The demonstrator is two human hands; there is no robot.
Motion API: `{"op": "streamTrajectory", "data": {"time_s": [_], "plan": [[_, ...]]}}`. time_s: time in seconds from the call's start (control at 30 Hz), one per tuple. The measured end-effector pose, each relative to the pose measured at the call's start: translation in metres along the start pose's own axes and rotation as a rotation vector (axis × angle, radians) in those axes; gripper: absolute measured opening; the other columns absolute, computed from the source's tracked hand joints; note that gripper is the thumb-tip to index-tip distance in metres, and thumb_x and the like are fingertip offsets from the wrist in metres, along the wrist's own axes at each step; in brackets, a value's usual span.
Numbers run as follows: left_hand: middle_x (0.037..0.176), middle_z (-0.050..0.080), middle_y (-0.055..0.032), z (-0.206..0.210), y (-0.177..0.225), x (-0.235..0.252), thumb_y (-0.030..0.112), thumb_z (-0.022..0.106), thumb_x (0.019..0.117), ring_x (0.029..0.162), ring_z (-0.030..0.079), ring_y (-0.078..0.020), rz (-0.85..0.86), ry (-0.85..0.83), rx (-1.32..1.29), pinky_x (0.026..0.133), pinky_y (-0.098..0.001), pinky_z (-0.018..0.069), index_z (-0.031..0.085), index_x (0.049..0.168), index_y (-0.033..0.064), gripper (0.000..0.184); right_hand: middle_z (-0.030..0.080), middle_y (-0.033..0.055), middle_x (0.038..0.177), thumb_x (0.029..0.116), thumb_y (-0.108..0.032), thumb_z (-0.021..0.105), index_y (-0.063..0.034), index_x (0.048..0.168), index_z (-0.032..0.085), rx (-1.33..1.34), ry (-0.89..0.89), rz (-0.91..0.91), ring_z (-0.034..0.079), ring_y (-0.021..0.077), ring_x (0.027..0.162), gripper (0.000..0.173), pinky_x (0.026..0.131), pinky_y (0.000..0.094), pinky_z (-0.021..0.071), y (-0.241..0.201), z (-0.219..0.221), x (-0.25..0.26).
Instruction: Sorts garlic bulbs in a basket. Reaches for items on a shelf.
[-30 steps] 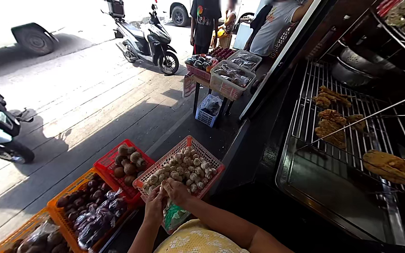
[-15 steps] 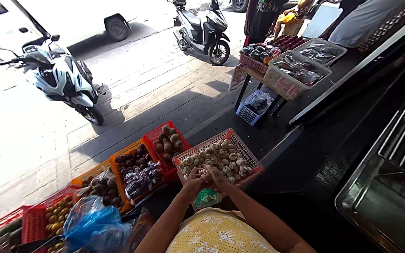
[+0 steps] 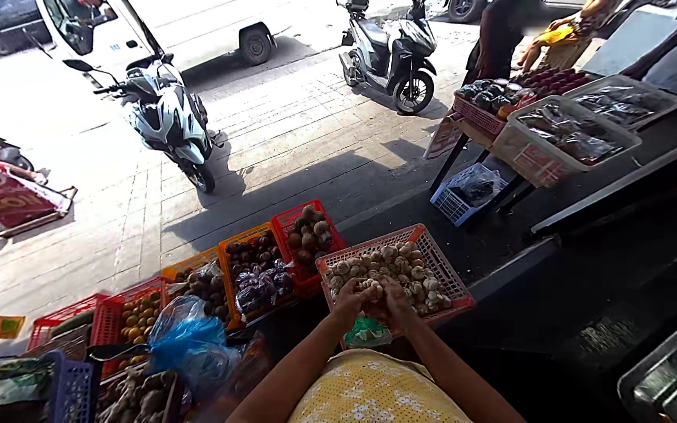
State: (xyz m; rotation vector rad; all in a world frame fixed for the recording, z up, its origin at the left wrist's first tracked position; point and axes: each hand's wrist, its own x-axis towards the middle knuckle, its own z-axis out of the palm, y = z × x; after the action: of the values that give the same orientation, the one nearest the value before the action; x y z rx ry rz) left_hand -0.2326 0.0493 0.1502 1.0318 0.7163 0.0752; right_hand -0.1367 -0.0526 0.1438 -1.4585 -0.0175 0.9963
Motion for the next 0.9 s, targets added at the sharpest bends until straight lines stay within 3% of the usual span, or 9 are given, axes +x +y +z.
{"op": "streamTrajectory", "data": {"time_s": [0.07, 0.1, 0.17, 0.2, 0.33, 0.53, 0.63, 0.77, 0.9], "plan": [[0.103, 0.064, -0.0139, 0.003, 0.002, 0.001, 0.012, 0.064, 0.101, 0.078, 0.066, -0.0181, -0.024, 0.042, -0.051, 0.072, -0.033, 0.058, 0.05, 0.13, -0.0023, 0.036, 0.057, 0.0035, 0.073, 0.1143, -0.033, 0.025, -0.002, 0.103, 0.06, -0.142, 0.008, -0.117, 0.053, 0.011, 0.056, 0.048, 0.05, 0.0282, 0.0459, 0.003, 0.002, 0.0], [0.102, 0.065, -0.0142, 0.004, 0.003, 0.001, 0.013, 0.063, 0.102, 0.077, 0.067, -0.0185, -0.037, 0.066, -0.084, 0.071, -0.0331, 0.0585, 0.048, 0.13, -0.0021, 0.035, 0.058, 0.0056, 0.078, 0.1137, -0.032, 0.026, -0.0002, 0.106, 0.061, -0.247, -0.012, -0.187, 0.055, 0.0122, 0.062, 0.048, 0.056, 0.0303, 0.0479, 0.006, 0.001, 0.001], [0.099, 0.067, -0.0146, 0.005, 0.003, 0.001, 0.015, 0.059, 0.1044, 0.076, 0.068, -0.0196, -0.051, 0.098, -0.148, 0.07, -0.0344, 0.0592, 0.046, 0.131, 0.0005, 0.033, 0.068, 0.0172, 0.105, 0.1116, -0.035, 0.034, 0.0046, 0.123, 0.062, -0.483, -0.073, -0.309, 0.067, 0.0213, 0.096, 0.05, 0.088, 0.0407, 0.055, 0.011, -0.002, 0.002], [0.098, 0.067, -0.0145, 0.005, 0.003, 0.001, 0.017, 0.057, 0.1058, 0.075, 0.069, -0.0201, -0.054, 0.103, -0.167, 0.07, -0.0351, 0.0593, 0.046, 0.134, 0.0026, 0.033, 0.068, 0.0205, 0.11, 0.111, -0.04, 0.036, 0.0051, 0.126, 0.061, -0.587, -0.079, -0.345, 0.067, 0.0256, 0.105, 0.053, 0.097, 0.045, 0.0528, 0.011, -0.002, 0.001], [0.094, 0.066, -0.0112, 0.007, 0.002, -0.002, 0.024, 0.047, 0.11, 0.069, 0.065, -0.0174, -0.072, 0.087, -0.103, 0.064, -0.0318, 0.057, 0.054, 0.128, 0.0043, 0.028, 0.069, 0.0242, 0.115, 0.1121, -0.035, 0.025, 0.0053, 0.126, 0.064, -0.871, -0.034, -0.42, 0.066, 0.0339, 0.113, 0.058, 0.102, 0.0506, 0.049, 0.008, -0.004, -0.003], [0.099, 0.069, -0.0131, 0.006, 0.002, -0.007, 0.018, 0.053, 0.1076, 0.077, 0.07, -0.0189, -0.073, -0.026, -0.078, 0.07, -0.0331, 0.06, 0.056, 0.124, -0.0015, 0.026, 0.071, 0.0254, 0.105, 0.1121, -0.028, 0.022, 0.0091, 0.113, 0.069, -0.739, 0.067, -0.362, 0.067, 0.0333, 0.108, 0.06, 0.1, 0.0499, 0.0488, 0.008, -0.004, -0.005], [0.099, 0.068, -0.0144, 0.005, 0.002, -0.01, 0.017, 0.053, 0.1074, 0.079, 0.071, -0.0219, -0.099, -0.044, -0.111, 0.073, -0.0363, 0.0611, 0.052, 0.121, -0.0006, 0.022, 0.067, 0.018, 0.091, 0.1114, -0.029, 0.024, 0.006, 0.098, 0.069, -0.494, 0.068, -0.237, 0.065, 0.0245, 0.092, 0.059, 0.088, 0.0454, 0.051, 0.008, 0.0, 0.0], [0.1, 0.067, -0.0154, 0.007, -0.001, -0.01, 0.013, 0.053, 0.1071, 0.083, 0.071, -0.0252, -0.05, -0.068, -0.128, 0.074, -0.0407, 0.0623, 0.049, 0.124, 0.0, 0.022, 0.067, 0.0146, 0.092, 0.1135, -0.032, 0.032, 0.0045, 0.108, 0.065, -0.081, 0.012, -0.012, 0.065, 0.0198, 0.083, 0.05, 0.079, 0.0403, 0.0564, 0.006, 0.002, 0.0], [0.099, 0.069, -0.0154, 0.01, -0.007, -0.006, 0.011, 0.051, 0.1072, 0.083, 0.072, -0.0246, 0.001, -0.035, -0.075, 0.073, -0.0401, 0.0629, 0.052, 0.126, -0.0004, 0.022, 0.067, 0.0191, 0.102, 0.1128, -0.034, 0.036, 0.0045, 0.119, 0.063, -0.041, 0.003, 0.032, 0.066, 0.0248, 0.089, 0.047, 0.081, 0.0444, 0.0566, 0.004, -0.003, 0.002]]}}
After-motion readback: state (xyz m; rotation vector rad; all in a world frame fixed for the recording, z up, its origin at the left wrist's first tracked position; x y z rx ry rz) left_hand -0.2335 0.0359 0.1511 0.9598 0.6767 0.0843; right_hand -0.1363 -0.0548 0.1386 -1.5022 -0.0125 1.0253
